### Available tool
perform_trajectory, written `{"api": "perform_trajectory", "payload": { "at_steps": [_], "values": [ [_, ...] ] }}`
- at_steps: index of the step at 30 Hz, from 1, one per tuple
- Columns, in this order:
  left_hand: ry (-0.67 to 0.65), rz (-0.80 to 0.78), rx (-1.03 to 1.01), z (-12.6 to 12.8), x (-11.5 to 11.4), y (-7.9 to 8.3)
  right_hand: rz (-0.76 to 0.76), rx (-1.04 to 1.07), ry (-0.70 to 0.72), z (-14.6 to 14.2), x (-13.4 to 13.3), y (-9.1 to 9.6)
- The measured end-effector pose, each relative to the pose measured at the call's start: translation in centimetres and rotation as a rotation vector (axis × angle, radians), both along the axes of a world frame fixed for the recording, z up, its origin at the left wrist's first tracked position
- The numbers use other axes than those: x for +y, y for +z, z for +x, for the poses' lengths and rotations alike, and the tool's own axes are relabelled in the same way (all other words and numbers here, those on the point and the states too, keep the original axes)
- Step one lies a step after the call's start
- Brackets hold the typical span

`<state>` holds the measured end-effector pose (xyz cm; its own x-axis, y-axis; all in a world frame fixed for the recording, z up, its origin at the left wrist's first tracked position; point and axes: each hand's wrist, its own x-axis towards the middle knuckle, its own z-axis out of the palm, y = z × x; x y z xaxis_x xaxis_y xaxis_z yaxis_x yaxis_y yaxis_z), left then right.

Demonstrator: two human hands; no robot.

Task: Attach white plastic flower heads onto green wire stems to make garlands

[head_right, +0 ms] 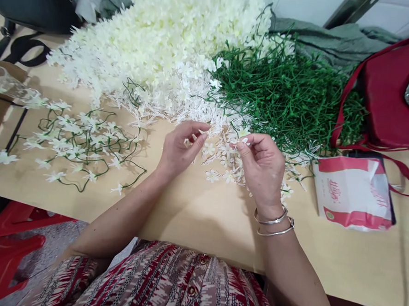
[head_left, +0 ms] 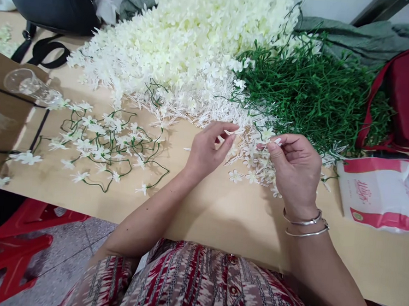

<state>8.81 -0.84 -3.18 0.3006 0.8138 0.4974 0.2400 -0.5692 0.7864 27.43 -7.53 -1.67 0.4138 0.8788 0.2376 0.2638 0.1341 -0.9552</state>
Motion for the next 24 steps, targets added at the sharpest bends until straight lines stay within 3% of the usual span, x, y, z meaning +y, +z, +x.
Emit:
{"api": "perform_trajectory", "payload": {
  "at_steps": [7,13,19,24],
  "values": [
    [-0.207,-0.049,0.004,0.9,-1.7,0.1,-0.059,-0.092,0.085,-1.1,-0.4,-0.9],
    [-0.130,-0.124,-0.062,1.2,-1.6,-0.6,-0.067,-0.097,0.017,-1.7,-0.5,-1.1],
    [-0.137,0.040,-0.087,1.2,-1.6,-0.4,-0.034,-0.215,0.059,-1.6,-0.7,-0.2],
    [-0.104,-0.065,-0.125,1.1,-1.7,0.3,0.062,-0.303,0.008,-1.5,-0.7,0.1]
  ]
}}
